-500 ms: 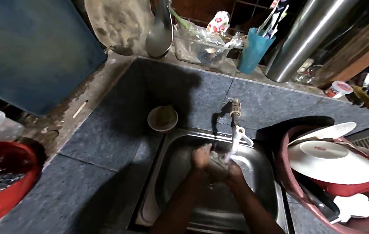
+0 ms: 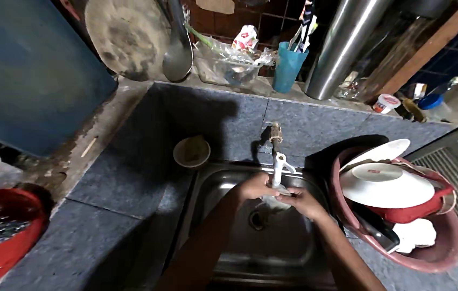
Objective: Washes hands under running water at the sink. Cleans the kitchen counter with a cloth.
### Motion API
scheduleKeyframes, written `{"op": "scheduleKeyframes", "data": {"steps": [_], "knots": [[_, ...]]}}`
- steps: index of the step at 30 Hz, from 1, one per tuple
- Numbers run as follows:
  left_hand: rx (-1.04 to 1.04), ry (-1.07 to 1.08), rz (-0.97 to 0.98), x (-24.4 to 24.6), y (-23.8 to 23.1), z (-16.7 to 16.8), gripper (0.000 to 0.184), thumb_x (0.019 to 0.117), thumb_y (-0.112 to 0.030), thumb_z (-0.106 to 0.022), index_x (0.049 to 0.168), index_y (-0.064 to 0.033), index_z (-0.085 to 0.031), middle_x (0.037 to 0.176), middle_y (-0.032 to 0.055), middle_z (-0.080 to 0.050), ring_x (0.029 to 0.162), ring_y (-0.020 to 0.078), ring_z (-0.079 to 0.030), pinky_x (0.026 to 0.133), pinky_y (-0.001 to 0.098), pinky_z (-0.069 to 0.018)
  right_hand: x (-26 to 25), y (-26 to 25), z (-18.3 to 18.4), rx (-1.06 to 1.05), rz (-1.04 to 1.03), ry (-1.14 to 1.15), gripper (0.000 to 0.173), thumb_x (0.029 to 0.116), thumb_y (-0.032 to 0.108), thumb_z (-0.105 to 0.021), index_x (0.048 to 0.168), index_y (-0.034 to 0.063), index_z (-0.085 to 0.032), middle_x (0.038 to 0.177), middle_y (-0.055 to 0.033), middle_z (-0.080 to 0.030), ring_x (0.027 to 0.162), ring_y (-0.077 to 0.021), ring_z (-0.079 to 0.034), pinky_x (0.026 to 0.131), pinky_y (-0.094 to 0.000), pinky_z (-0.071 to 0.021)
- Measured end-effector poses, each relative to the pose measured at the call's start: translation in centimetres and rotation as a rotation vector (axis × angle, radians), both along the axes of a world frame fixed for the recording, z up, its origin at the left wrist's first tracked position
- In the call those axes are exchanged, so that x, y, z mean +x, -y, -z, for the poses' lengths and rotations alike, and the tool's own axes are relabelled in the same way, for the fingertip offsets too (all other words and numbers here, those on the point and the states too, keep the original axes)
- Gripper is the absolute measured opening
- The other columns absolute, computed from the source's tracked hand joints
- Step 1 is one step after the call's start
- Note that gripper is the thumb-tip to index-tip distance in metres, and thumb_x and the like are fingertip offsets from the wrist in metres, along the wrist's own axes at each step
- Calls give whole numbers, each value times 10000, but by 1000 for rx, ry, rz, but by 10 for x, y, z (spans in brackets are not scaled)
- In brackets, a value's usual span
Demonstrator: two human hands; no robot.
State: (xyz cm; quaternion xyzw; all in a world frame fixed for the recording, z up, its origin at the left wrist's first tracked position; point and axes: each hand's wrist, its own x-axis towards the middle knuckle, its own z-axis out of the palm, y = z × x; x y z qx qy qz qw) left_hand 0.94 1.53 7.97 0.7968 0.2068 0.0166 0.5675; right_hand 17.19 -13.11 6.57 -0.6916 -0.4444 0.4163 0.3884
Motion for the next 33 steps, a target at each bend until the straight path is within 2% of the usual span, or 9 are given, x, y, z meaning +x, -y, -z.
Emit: {"op": "scheduleKeyframes", "data": {"steps": [6, 11, 17, 19, 21, 24, 26, 30, 33], "knots": [[-101, 185, -132, 6, 9, 7, 262, 924, -162, -750, 1101, 18, -679, 975, 85, -697, 861, 96, -657, 842, 311, -562, -21, -16, -11, -162, -119, 118, 395, 984, 357, -681, 1207, 31, -682, 1107, -104, -707, 1025, -149, -664, 962, -406, -531], [-401, 319, -356, 2, 36, 53, 506, 1049, -273, -553, 1434, 48, -486, 1396, 197, -573, 1286, 200, -555, 1121, 366, -436, -33, -11, -48, -154, 98, -2, 252, 1077, 170, -511, 1219, -8, -620, 1022, -76, -658, 880, -90, -631, 813, -290, -547], [-416, 47, -410, -18, 25, 100, 327, 1017, -191, -629, 1237, 52, -631, 1164, 162, -668, 1046, 172, -631, 979, 376, -505, -20, 21, -61, 58, 488, -448, 485, 1126, 379, -330, 1271, -21, -564, 991, -156, -717, 820, -240, -735, 672, -404, -637], [-440, 77, -458, -20, 18, 97, 322, 1002, -159, -623, 1251, 44, -630, 1178, 155, -666, 1060, 176, -626, 971, 374, -508, -9, 33, -40, -173, 433, -101, 448, 1117, 351, -406, 1253, -33, -591, 1030, -140, -700, 853, -206, -715, 712, -369, -619], [-417, 92, -448, -12, 19, 85, 247, 975, -144, -635, 1155, 24, -664, 1084, 116, -668, 971, 151, -615, 894, 358, -512, 2, 37, -13, -498, 192, 359, 453, 1046, 376, -576, 1299, 5, -631, 1209, -196, -679, 1127, -313, -657, 991, -503, -516], [-448, 91, -364, 6, 33, 66, 291, 937, -135, -709, 1175, 24, -655, 1089, 126, -678, 978, 169, -639, 909, 375, -534, -5, 28, 29, -605, 14, 451, 822, 904, 436, -763, 1556, 80, -412, 1400, -247, -589, 1298, -434, -562, 1100, -623, -419], [-549, 179, -348, 14, 45, 57, 328, 916, -100, -717, 1204, 28, -626, 1075, 105, -691, 964, 151, -660, 892, 353, -556, -22, 18, 47, -497, 25, 324, 891, 878, 424, -789, 1588, 111, -352, 1364, -241, -609, 1248, -407, -601, 1075, -598, -460], [-834, 501, -657, 6, 50, 68, 221, 974, 22, -556, 1195, 20, -551, 976, 91, -696, 866, 162, -695, 801, 349, -603, -46, 1, 53, -200, 254, -54, 397, 955, 135, -685, 1331, 20, -623, 1150, -169, -705, 998, -232, -703, 915, -429, -574], [-912, 547, -861, -1, 53, 109, 206, 1075, -115, -474, 1180, 17, -592, 966, 96, -703, 846, 150, -690, 764, 325, -598, -62, -2, 42, 28, 390, -433, 367, 915, -69, -624, 1279, -43, -588, 953, -122, -707, 768, -142, -681, 730, -312, -588]]}}
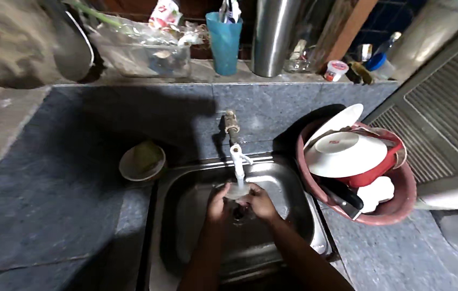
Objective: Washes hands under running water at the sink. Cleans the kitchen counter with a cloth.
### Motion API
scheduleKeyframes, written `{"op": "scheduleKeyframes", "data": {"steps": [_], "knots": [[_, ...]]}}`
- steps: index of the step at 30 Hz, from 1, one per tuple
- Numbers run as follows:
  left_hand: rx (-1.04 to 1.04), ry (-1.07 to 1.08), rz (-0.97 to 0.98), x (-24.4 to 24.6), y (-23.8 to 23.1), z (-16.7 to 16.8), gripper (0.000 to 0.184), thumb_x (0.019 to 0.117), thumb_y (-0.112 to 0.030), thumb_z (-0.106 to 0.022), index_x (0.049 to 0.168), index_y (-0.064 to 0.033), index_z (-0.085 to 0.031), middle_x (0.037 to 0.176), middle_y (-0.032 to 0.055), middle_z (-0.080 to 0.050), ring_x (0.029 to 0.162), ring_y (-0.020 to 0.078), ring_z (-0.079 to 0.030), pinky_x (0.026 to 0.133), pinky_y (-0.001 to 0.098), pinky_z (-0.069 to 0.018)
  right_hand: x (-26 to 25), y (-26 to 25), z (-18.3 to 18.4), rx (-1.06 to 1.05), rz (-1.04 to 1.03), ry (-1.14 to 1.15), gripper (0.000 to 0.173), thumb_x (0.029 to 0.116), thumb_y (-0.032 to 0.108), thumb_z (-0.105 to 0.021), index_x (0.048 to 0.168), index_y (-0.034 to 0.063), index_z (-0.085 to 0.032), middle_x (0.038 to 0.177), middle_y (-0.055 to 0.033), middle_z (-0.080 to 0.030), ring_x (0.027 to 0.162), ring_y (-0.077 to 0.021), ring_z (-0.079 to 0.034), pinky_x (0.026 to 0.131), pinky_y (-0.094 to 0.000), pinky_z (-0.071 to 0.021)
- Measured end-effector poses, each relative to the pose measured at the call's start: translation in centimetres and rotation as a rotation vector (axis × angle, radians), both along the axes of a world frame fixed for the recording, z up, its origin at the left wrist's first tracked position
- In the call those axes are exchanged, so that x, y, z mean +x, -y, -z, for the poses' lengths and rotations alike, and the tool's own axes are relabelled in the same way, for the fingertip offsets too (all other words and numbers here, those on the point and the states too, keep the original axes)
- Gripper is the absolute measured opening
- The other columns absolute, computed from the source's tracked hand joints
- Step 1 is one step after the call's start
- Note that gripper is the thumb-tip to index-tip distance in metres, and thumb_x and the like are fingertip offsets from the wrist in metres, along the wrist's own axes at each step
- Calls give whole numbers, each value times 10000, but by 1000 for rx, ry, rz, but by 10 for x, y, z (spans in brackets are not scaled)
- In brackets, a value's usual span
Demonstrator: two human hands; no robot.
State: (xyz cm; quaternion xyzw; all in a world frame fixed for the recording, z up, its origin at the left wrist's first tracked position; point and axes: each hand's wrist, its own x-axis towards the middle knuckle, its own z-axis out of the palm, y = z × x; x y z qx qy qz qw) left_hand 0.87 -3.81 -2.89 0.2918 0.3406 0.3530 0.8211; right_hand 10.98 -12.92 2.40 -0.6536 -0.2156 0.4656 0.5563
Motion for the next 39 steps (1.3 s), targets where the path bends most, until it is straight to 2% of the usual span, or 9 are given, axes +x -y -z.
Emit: {"op": "scheduleKeyframes", "data": {"steps": [4, 7, 11, 16, 22, 28, 31, 36, 39], "knots": [[-335, 176, 85, 14, 24, -1, 629, 1074, -587, -225, 1153, -89, -602, 879, 66, -701, 748, 138, -690, 666, 305, -598, -12, 8, 9, 138, 80, -77, 373, 844, -148, -643, 1207, -72, -607, 1012, -117, -695, 834, -109, -670, 779, -282, -586], [-184, 231, 111, 25, 20, 7, 379, 1130, -259, -249, 1263, -43, -530, 1041, 95, -692, 935, 180, -692, 822, 350, -595, -11, 31, 14, 2, 174, 46, 419, 907, -80, -596, 1326, -62, -589, 1233, -187, -650, 1051, -174, -652, 903, -333, -559], [396, -250, 189, 33, 8, -8, 397, 888, -16, -725, 1249, 65, -582, 1104, 118, -685, 984, 132, -666, 889, 300, -567, -11, 33, 8, -100, 362, -581, 575, 1093, 453, -373, 1546, 102, -336, 1454, -198, -506, 1205, -326, -590, 943, -490, -530], [699, -538, 164, 25, 32, -36, 433, 940, -177, -713, 1267, 80, -595, 1065, 166, -701, 959, 154, -685, 904, 344, -564, -13, -4, 23, 266, 455, -575, 243, 1073, 35, -372, 1209, -48, -556, 1004, -82, -644, 886, -102, -629, 813, -259, -551], [54, -104, -363, 39, 34, -21, 290, 1113, -178, -411, 1255, 50, -518, 994, 119, -645, 870, 158, -659, 817, 349, -587, -10, -46, 11, 494, 692, -569, 230, 1123, 204, -324, 1052, 84, -507, 644, 20, -523, 532, -103, -560, 539, -278, -543], [-247, 134, 121, 24, 26, -36, 379, 1109, -142, -211, 940, -88, -546, 657, -3, -596, 557, 62, -590, 534, 207, -524, -5, -2, -9, 495, 84, -46, 406, 1034, 147, -459, 649, 90, -574, 535, 73, -509, 483, -28, -492, 507, -222, -452], [65, 212, 466, 5, 13, -41, 334, 1064, -60, -321, 1106, -29, -651, 938, -21, -718, 871, 9, -664, 816, 175, -550, -8, 20, -14, 640, -328, 583, 316, 934, 103, -614, 626, 36, -596, 585, 19, -543, 571, -44, -522, 573, -248, -452], [345, -550, 989, 31, 13, -90, 434, 1109, -405, -395, 779, -142, -495, 556, -90, -369, 431, 16, -339, 423, 174, -310, -35, 45, -17, 430, -987, 1385, 239, 948, 291, -641, 864, 100, -758, 729, -104, -704, 774, -324, -716, 797, -560, -573], [775, -979, 1253, 36, 30, -104, 566, 1113, -444, -353, 1082, 41, -642, 929, 183, -613, 849, 285, -608, 809, 471, -508, -52, 43, -18, 114, -1289, 1220, 258, 1010, 188, -570, 1031, -13, -730, 974, -229, -719, 986, -454, -683, 863, -667, -514]]}}
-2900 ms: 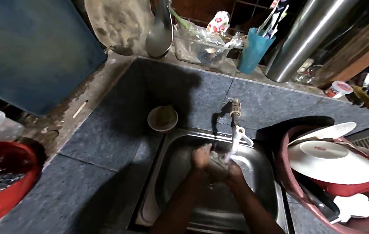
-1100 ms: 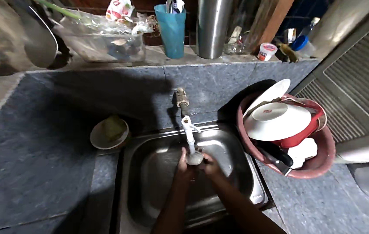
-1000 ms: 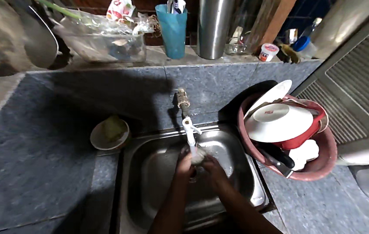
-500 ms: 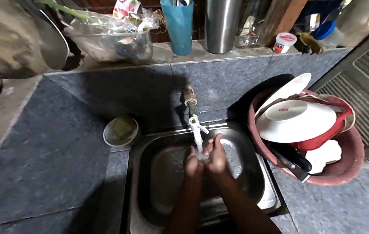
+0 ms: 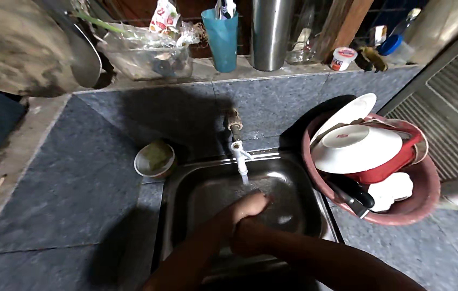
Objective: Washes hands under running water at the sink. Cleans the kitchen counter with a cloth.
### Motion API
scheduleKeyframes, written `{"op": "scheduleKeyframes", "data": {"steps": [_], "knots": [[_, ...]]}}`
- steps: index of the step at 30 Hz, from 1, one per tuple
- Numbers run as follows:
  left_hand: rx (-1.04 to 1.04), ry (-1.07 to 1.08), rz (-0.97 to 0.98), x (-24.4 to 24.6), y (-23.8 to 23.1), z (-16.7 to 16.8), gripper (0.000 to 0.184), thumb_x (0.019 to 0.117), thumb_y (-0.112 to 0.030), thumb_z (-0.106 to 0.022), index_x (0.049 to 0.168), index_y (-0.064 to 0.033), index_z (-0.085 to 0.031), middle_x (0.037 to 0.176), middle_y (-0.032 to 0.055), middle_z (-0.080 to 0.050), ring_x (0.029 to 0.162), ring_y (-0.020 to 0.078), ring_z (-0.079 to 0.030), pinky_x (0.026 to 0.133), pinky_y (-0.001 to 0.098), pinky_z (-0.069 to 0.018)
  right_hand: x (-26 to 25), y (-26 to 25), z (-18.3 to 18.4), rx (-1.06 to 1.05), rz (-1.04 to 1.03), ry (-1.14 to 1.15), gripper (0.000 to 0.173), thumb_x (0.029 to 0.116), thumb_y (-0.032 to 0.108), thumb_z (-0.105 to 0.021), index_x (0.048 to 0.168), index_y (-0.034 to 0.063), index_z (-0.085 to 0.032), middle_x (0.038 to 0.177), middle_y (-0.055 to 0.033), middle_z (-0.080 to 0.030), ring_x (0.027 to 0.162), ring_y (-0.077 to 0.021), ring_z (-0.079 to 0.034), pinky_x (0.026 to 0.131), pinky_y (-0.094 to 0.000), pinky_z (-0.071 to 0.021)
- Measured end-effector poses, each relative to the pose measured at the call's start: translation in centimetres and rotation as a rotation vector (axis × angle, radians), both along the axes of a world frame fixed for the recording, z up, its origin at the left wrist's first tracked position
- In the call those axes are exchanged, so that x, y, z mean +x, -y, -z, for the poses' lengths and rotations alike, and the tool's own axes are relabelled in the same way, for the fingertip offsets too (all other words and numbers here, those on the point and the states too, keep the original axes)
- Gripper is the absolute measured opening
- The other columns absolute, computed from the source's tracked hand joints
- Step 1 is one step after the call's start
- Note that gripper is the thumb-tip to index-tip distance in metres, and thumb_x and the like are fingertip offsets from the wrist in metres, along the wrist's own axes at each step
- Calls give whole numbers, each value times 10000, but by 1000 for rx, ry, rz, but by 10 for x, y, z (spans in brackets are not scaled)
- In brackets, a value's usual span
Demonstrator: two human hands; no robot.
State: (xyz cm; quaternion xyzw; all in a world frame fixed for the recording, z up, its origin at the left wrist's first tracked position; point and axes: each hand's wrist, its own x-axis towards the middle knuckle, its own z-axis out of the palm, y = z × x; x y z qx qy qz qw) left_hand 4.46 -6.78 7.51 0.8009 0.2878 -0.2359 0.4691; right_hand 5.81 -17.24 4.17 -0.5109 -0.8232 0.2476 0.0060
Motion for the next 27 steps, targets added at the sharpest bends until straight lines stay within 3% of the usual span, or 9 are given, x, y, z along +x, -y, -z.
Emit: {"op": "scheduleKeyframes", "data": {"steps": [2, 4, 9, 13, 15, 18, 21, 24, 27], "knots": [[60, -76, 81, -4, 15, -14, 515, 1125, -330, -370, 1273, 108, -597, 1261, 309, -608, 1193, 404, -594, 1047, 549, -436, -8, 2, 25, -93, 112, -76, 307, 1025, 190, -556, 1177, -38, -693, 1179, -260, -685, 1149, -460, -636, 962, -682, -481], [79, -114, 82, -12, 28, -17, 470, 1133, -271, -352, 1343, 98, -554, 1388, 293, -555, 1319, 381, -534, 1125, 499, -380, -14, 6, 31, -206, 211, -142, 376, 1035, 221, -555, 1295, -37, -640, 1299, -273, -638, 1247, -445, -589, 1046, -648, -427], [220, -56, -59, -40, 19, 57, 447, 1093, -301, -438, 1253, 77, -617, 1296, 270, -620, 1243, 404, -595, 1059, 565, -464, -36, -6, 40, -444, 238, -79, 404, 1015, 260, -619, 1286, -40, -638, 1301, -286, -628, 1250, -456, -574, 1061, -661, -402], [443, -11, -220, -85, -17, 23, 474, 1105, -346, -398, 1331, 7, -618, 1334, 239, -624, 1275, 392, -585, 1069, 568, -453, -37, -25, 41, 9, -19, -217, 328, 1027, 261, -584, 1203, 9, -697, 1224, -211, -683, 1191, -386, -634, 1034, -578, -492], [591, 14, -270, -129, -51, -3, 396, 1093, -277, -452, 1378, -55, -613, 1359, 207, -621, 1279, 386, -579, 1082, 574, -444, -22, -29, 21, -30, 68, -280, 339, 1009, 281, -613, 1194, 12, -706, 1293, -199, -654, 1270, -362, -583, 1108, -535, -446], [731, -170, -356, -183, -102, -25, 429, 1072, -369, -508, 1182, 10, -677, 1129, 280, -674, 1068, 487, -650, 893, 687, -501, 21, -39, 15, -73, 632, -733, 244, 1019, 103, -567, 1089, -76, -716, 1101, -159, -719, 1050, -188, -670, 974, -346, -525], [698, -412, -464, -213, -109, -13, 663, 993, -583, -568, 1225, 32, -654, 1167, 331, -652, 1114, 532, -624, 907, 739, -474, 50, -59, 22, -409, 1276, -1415, 336, 1115, 181, -373, 1208, -52, -597, 1024, -119, -698, 884, -160, -692, 808, -307, -577], [776, -368, -416, -234, -99, 14, 679, 993, -578, -567, 1406, -39, -536, 1252, 300, -636, 1124, 517, -637, 911, 692, -505, 60, -69, 23, -558, 1500, -1934, 293, 1081, 237, -404, 1083, 20, -599, 908, -118, -702, 785, -194, -714, 671, -297, -599], [883, -170, -367, -254, -100, 30, 553, 1049, -527, -491, 1303, -52, -617, 1232, 261, -664, 1048, 504, -672, 855, 701, -515, 61, -71, 24, -570, 1512, -2251, 253, 1068, 254, -412, 1087, 52, -563, 893, -110, -668, 747, -180, -700, 638, -274, -601]]}}
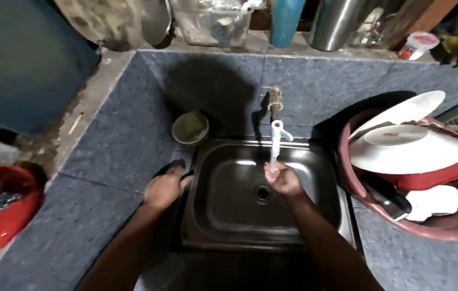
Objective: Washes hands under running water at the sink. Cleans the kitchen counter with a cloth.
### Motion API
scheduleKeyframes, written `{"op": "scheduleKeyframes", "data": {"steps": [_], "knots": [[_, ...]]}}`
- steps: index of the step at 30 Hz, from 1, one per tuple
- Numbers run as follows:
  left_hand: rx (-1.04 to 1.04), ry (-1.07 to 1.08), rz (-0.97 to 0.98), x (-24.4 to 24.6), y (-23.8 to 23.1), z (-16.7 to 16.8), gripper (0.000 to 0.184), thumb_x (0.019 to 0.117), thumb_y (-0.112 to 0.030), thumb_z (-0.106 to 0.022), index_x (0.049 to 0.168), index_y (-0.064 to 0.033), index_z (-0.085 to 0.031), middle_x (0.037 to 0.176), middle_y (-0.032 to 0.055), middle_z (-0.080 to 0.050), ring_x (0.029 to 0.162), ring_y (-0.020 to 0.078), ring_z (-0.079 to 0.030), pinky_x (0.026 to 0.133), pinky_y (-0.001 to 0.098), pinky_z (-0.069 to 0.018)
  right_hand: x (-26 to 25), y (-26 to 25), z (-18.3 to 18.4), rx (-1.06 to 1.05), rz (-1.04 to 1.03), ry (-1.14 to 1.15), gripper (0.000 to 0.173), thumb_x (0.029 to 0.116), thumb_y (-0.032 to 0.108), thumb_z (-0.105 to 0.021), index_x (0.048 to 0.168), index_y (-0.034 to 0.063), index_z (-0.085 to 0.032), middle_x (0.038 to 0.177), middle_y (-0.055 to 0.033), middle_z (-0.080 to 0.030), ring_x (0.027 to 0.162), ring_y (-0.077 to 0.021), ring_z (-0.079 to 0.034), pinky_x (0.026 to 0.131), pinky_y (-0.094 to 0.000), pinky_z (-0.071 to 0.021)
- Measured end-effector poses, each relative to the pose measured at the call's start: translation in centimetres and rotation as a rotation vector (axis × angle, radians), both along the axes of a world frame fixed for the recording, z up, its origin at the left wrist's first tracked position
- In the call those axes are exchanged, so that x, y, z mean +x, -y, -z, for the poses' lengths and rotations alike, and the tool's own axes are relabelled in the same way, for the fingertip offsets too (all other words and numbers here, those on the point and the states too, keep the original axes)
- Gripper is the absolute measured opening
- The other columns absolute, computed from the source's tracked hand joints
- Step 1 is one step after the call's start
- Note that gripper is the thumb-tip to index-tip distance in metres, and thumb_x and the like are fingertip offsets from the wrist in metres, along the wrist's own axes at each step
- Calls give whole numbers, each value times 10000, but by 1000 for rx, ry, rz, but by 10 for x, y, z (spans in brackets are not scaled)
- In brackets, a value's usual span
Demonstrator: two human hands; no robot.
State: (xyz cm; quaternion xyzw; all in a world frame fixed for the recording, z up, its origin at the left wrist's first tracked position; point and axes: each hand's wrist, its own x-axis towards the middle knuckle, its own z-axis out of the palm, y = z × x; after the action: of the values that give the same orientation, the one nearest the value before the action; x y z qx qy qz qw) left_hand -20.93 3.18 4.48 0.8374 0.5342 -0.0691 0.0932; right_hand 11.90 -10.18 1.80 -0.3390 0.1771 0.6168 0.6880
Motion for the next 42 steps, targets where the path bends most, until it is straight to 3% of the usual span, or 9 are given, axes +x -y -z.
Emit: {"op": "scheduleKeyframes", "data": {"steps": [6, 11, 17, 21, 26, 30, 33, 38, 42], "knots": [[62, 82, -4, -1, -2, 12, 462, 1080, -424, -460, 1195, -23, -656, 1164, 277, -681, 1023, 519, -671, 822, 720, -502, 7, -3, -18, 111, -145, 159, 298, 1098, 277, -349, 1136, 76, -565, 948, -82, -660, 806, -157, -680, 704, -260, -579], [95, 65, -9, -1, -2, 14, 412, 1082, -364, -460, 1183, -14, -654, 1137, 281, -687, 1006, 521, -678, 793, 714, -508, 35, 47, -17, 238, -991, 654, 391, 1046, 209, -299, 882, 131, -645, 750, 34, -695, 673, -65, -654, 646, -239, -552], [44, 170, -44, 4, -2, 2, 370, 1075, -307, -493, 1205, -6, -666, 1141, 299, -682, 1051, 527, -661, 861, 728, -487, 60, 92, -11, -437, -2050, 1275, 299, 1044, 206, -565, 1210, -22, -664, 1108, -211, -682, 968, -330, -664, 863, -530, -528], [-3, 410, -25, 56, 14, -58, 413, 1073, -351, -528, 1316, -25, -603, 1111, 277, -676, 1007, 476, -669, 874, 698, -497, 68, 84, -33, -627, -1776, 1741, 494, 1013, 189, -607, 1430, -60, -517, 1459, -321, -497, 1380, -497, -452, 1131, -656, -357], [-63, 488, 177, 157, 52, -152, 708, 1006, -638, -483, 1400, -52, -545, 1068, 252, -687, 979, 439, -682, 850, 660, -526, 63, 76, -63, -467, -1403, 1918, 387, 1075, 241, -484, 1421, 114, -602, 1436, -181, -584, 1370, -363, -519, 1147, -565, -395], [-40, 218, 223, 228, 68, -182, 887, 931, -797, -406, 1112, 31, -667, 1037, 252, -687, 1028, 431, -679, 833, 632, -531, 42, 101, -62, -346, -1418, 1900, 416, 1068, 267, -504, 1439, 94, -582, 1450, -213, -565, 1380, -382, -508, 1151, -562, -390], [-44, 112, 232, 242, 72, -190, 640, 1003, -577, -533, 955, 46, -668, 991, 253, -686, 989, 423, -687, 795, 625, -532, 28, 130, -51, -267, -1421, 1861, 429, 1054, 292, -548, 1450, 133, -583, 1513, -166, -521, 1407, -344, -489, 1163, -544, -390], [-19, 99, 634, 225, 30, -173, 393, 956, -250, -668, 1305, -71, -642, 1096, 215, -695, 1061, 418, -665, 891, 644, -511, 20, 182, -38, -255, -1272, 1818, 431, 1041, 307, -568, 1422, 108, -606, 1480, -168, -554, 1387, -328, -514, 1160, -525, -402], [14, 218, 564, 216, 29, -177, 562, 960, -412, -703, 1445, -173, -548, 1134, 219, -698, 1067, 443, -668, 907, 682, -500, 10, 206, -42, -197, -1073, 1773, 388, 1037, 295, -580, 1378, 123, -648, 1425, -133, -610, 1347, -272, -557, 1159, -484, -414]]}}
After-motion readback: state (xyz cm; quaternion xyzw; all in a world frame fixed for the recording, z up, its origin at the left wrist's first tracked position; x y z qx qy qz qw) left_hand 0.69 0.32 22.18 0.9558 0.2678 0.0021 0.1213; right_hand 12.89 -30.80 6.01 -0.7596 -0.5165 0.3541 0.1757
